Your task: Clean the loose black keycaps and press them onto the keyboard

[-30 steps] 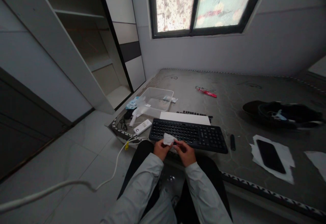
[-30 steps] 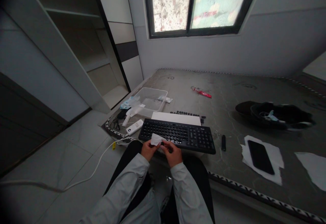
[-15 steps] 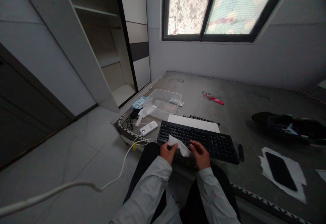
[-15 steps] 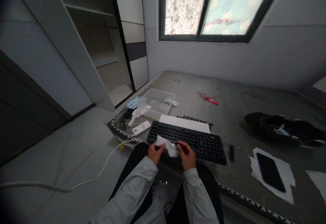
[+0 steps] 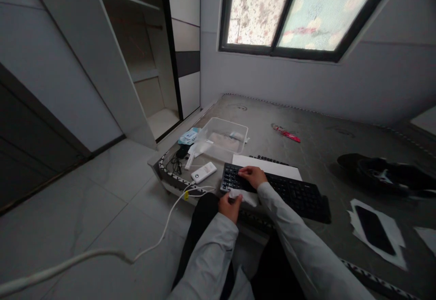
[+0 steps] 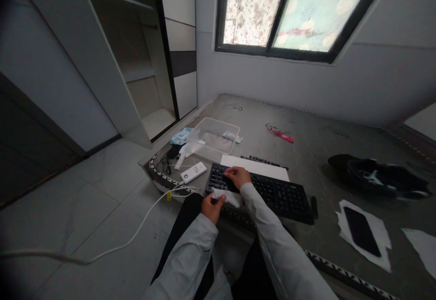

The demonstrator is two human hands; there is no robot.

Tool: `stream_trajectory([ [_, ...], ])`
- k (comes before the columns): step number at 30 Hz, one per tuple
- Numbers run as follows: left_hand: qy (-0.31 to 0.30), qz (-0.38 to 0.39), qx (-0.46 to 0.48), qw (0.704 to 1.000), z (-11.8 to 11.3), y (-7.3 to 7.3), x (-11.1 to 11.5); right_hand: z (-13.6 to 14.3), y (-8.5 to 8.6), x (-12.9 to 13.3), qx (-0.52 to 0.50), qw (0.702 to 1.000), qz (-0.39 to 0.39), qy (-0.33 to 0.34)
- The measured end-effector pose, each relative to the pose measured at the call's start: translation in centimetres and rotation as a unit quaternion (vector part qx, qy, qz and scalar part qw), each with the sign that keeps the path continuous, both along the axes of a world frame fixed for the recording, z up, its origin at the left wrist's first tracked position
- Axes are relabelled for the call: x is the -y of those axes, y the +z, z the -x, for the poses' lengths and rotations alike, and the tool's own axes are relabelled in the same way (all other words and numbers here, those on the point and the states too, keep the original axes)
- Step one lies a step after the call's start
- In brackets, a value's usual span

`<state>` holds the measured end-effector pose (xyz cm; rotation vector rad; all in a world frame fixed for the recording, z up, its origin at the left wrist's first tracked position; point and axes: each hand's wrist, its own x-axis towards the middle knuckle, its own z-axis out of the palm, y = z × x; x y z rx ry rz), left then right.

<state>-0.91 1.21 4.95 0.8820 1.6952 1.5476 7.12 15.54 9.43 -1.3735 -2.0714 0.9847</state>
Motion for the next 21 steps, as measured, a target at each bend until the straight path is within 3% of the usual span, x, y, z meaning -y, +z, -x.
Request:
stream_trajectory([
  [10,-0.013,0.000,0.017,1.000,1.0,-0.5,0.2,2.4,-0.5,-1.7,0.129,0.991,-0.020,-0.011],
  [21,-0.018,-0.005,0.048,0.999,1.2,-0.3,0.2,2.8,-0.7,-2.4,0.150,0.989,-0.017,-0.011],
])
